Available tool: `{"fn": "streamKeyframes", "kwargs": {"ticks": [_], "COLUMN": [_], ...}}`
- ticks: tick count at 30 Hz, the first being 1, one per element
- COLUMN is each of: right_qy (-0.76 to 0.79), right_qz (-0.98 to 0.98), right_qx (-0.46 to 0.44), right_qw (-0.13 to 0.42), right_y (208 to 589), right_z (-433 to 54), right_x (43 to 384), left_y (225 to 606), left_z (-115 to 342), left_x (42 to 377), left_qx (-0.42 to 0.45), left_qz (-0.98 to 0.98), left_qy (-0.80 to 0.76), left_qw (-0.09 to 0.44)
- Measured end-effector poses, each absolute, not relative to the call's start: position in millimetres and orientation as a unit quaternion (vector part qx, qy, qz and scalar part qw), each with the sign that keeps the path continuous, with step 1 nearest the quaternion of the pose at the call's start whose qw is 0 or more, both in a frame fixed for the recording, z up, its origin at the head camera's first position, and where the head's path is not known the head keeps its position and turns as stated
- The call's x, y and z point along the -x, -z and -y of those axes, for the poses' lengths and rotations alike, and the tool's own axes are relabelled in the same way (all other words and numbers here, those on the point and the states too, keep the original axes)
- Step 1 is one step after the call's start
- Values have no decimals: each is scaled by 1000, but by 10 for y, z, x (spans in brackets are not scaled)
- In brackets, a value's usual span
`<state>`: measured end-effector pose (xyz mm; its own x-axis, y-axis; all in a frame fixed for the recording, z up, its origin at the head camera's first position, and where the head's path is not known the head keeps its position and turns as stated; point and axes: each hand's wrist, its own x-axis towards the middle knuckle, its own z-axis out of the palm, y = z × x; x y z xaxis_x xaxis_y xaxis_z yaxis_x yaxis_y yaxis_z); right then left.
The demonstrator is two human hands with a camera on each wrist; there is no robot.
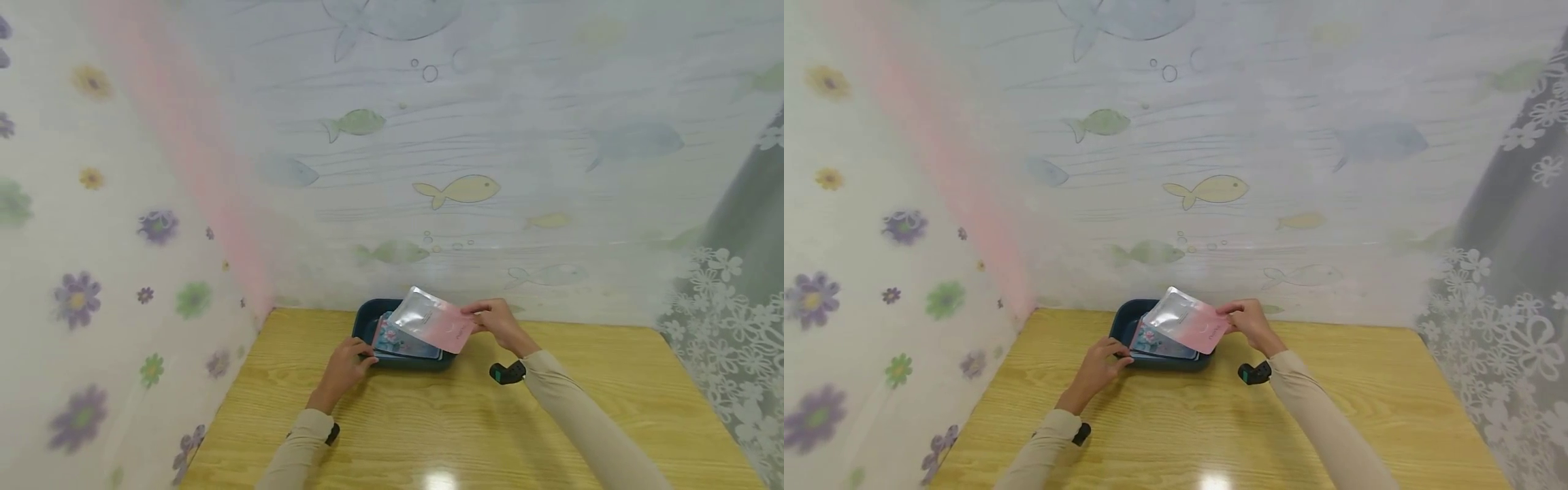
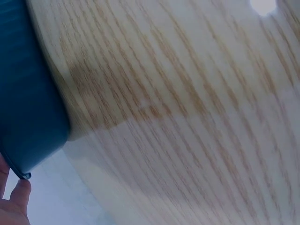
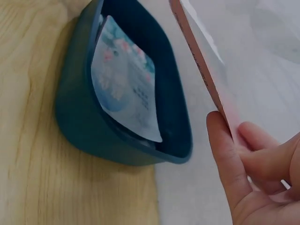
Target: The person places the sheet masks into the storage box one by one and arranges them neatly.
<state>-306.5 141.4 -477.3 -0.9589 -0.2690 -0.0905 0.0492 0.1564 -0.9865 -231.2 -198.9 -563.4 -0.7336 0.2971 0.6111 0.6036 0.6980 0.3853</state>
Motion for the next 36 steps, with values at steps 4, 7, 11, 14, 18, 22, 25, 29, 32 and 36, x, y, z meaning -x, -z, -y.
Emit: {"fn": "streamKeyframes", "kwargs": {"ticks": [4,7,11,14,18,22,25,29,32,36], "right_qy": [650,651,642,628,590,500,431,403,401,394], "right_qz": [-747,-745,-753,-765,-792,-848,-880,-889,-891,-892], "right_qx": [80,93,101,103,129,168,200,216,210,208], "right_qw": [116,110,105,100,87,42,5,-16,-39,-74], "right_y": [4858,4964,5102,5173,5230,5267,5285,5324,5356,5355], "right_z": [-1304,-1211,-1083,-993,-893,-810,-752,-690,-653,-603], "right_x": [3125,3181,3256,3292,3320,3335,3332,3328,3334,3361], "left_y": [5639,5635,5632,5631,5622,5606,5599,5599,5605,5607], "left_z": [1971,1959,1948,1944,1943,1937,1930,1930,1941,1974], "left_x": [2320,2326,2334,2340,2351,2354,2349,2344,2340,2311], "left_qx": [248,241,233,232,234,238,239,239,233,217], "left_qz": [888,893,897,898,895,893,894,891,893,902], "left_qy": [294,296,292,287,292,296,294,301,298,291], "left_qw": [251,240,235,239,242,241,239,243,243,234]}}
